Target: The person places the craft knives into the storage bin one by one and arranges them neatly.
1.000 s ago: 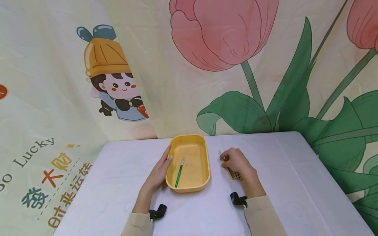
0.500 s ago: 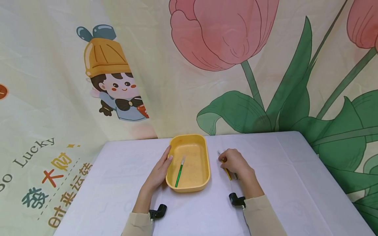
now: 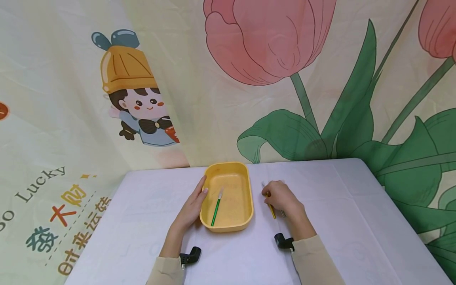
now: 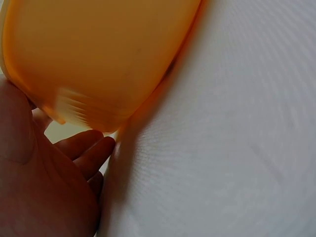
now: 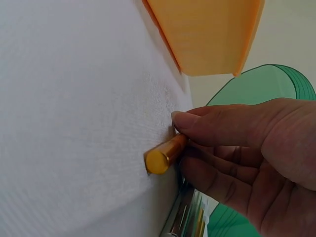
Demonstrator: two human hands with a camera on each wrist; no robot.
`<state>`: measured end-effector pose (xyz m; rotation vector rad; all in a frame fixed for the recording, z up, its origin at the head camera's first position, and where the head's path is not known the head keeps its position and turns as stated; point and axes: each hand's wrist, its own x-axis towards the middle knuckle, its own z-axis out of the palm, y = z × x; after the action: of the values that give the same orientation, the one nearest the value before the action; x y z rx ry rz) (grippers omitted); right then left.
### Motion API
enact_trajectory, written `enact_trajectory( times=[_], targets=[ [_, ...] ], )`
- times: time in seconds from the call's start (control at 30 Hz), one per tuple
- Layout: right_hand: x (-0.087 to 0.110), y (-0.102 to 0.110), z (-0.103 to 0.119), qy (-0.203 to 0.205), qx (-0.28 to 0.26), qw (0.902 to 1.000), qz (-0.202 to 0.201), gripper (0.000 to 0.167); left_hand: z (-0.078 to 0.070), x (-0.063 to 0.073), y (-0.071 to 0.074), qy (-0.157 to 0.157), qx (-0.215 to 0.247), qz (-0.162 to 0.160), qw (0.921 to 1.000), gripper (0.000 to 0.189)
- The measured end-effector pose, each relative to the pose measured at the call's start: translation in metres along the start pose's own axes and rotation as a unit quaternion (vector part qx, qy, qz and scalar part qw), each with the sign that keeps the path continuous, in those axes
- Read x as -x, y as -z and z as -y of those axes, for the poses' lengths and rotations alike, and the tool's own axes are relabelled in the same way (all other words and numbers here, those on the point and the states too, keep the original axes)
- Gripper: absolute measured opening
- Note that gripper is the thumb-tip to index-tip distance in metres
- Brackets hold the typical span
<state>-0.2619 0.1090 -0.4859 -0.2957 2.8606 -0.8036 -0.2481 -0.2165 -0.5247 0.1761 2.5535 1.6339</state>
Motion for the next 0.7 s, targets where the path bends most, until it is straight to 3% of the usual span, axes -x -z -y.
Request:
enact_trajectory(
  times=[0.3, 0.7],
  targets=[
    [0.0, -0.0014, 0.0034, -0.005, 0.007, 0.9999, 0.005, 0.024, -0.0001, 0.0006, 0.0002, -0.004, 0.002, 0.001, 1.0, 0.057],
    [-0.0014, -0.0052, 0.0056, -0.041, -0.013, 0.9991, -0.002, 0.028, -0.0015, 0.0016, 0.0004, -0.003, -0.001, 0.0, 1.0, 0.058]
  ],
)
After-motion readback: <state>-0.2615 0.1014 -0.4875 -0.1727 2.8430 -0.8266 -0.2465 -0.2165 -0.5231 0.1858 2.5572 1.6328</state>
